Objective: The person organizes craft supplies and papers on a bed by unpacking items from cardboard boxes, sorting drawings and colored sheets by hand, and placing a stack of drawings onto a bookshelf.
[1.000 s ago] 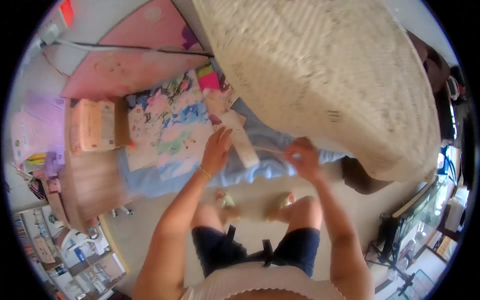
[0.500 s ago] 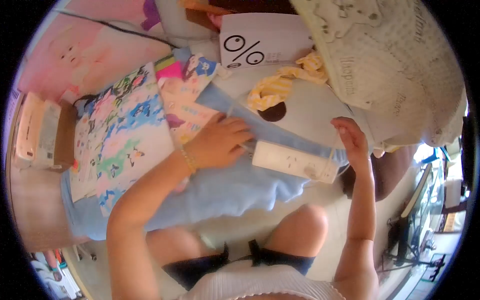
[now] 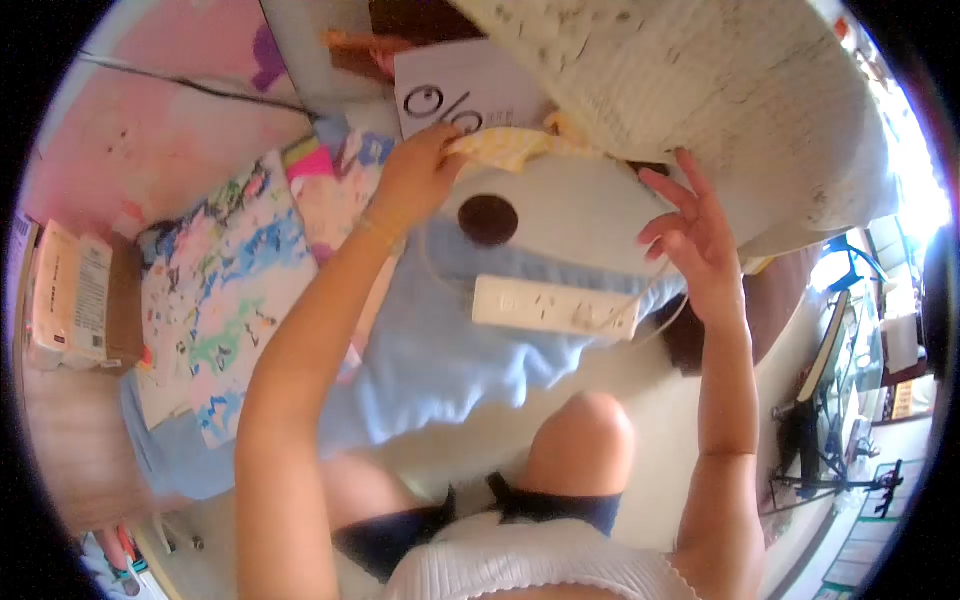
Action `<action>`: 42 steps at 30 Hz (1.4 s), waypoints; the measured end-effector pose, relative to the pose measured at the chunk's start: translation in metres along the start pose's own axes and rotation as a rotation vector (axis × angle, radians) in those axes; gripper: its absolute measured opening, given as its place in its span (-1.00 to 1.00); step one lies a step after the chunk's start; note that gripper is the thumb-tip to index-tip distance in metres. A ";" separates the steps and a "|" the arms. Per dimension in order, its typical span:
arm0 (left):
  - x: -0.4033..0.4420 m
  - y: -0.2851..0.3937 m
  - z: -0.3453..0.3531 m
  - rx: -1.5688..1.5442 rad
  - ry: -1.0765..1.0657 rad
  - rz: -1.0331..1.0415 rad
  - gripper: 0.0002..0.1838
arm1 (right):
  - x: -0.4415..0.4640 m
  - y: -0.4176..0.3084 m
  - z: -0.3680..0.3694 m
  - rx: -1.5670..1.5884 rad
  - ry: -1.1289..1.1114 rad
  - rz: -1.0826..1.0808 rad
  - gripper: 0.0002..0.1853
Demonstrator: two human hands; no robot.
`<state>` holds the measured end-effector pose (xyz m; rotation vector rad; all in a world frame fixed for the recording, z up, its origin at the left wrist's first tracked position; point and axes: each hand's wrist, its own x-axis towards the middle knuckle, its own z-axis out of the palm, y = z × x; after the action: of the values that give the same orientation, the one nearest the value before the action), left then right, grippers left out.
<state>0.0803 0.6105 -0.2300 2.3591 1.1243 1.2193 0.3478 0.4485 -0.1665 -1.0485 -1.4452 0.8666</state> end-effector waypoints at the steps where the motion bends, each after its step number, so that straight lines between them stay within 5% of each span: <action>1: 0.002 0.002 -0.006 0.007 -0.030 -0.007 -0.76 | 0.007 -0.015 0.005 0.198 -0.046 0.003 -0.59; 3: 0.002 0.005 -0.014 0.022 -0.096 -0.022 -0.75 | 0.021 -0.045 0.013 0.434 -0.164 -0.005 -0.48; 7: -0.014 0.005 -0.008 -0.039 -0.033 0.041 -0.74 | 0.030 -0.087 0.006 0.081 -0.394 -0.249 -0.44; 9: -0.019 -0.008 -0.002 0.050 0.009 0.164 -0.74 | 0.030 -0.082 0.003 -0.026 -0.410 0.002 -0.48; 11: -0.020 0.000 -0.009 -0.022 -0.045 0.044 -0.74 | 0.033 -0.049 -0.002 -0.194 -0.350 0.317 -0.47; 14: -0.020 0.000 -0.015 -0.127 -0.058 -0.114 -0.75 | 0.023 -0.011 -0.006 -0.227 -0.119 0.360 -0.43; 17: -0.016 -0.004 -0.017 -0.257 -0.046 -0.214 -0.76 | 0.017 -0.052 -0.003 0.404 -0.186 -0.012 -0.40; 18: -0.015 -0.004 -0.016 -0.306 -0.047 -0.236 -0.75 | 0.026 -0.066 -0.016 0.435 -0.426 -0.262 -0.38; 20: -0.011 0.005 -0.014 -0.378 -0.065 -0.312 -0.72 | 0.033 -0.118 -0.012 0.443 -0.236 -0.597 -0.38; 22: -0.005 0.012 -0.008 -0.425 -0.080 -0.262 -0.68 | 0.042 -0.176 -0.011 0.144 0.183 -0.696 -0.43; 25: 0.005 0.000 0.007 -0.473 0.060 -0.137 -0.65 | 0.078 -0.198 -0.039 -0.330 -0.143 -0.857 -0.48; 30: 0.040 -0.039 -0.008 -0.572 0.863 -0.514 -0.59 | 0.013 -0.132 0.029 -0.478 -0.813 -0.301 -0.74; 33: 0.058 -0.009 -0.039 -1.058 0.533 -0.623 -0.56 | 0.003 -0.077 0.035 -0.547 -0.821 -0.064 -0.70; 36: 0.091 -0.040 -0.032 -1.258 0.489 -0.860 -0.62 | 0.004 -0.060 0.032 -0.441 -0.701 0.079 -0.69; 39: 0.113 -0.093 -0.010 -1.544 0.614 -0.800 -0.71 | 0.009 -0.048 0.029 -0.468 -0.575 0.059 -0.69; 42: 0.115 -0.041 -0.041 -1.538 0.721 -0.827 -0.77 | 0.028 -0.021 0.019 -0.404 -0.452 0.216 -0.64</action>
<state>0.0675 0.7177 -0.1601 0.2823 0.6326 1.6109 0.3255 0.4684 -0.1398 -1.3886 -1.9692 1.0368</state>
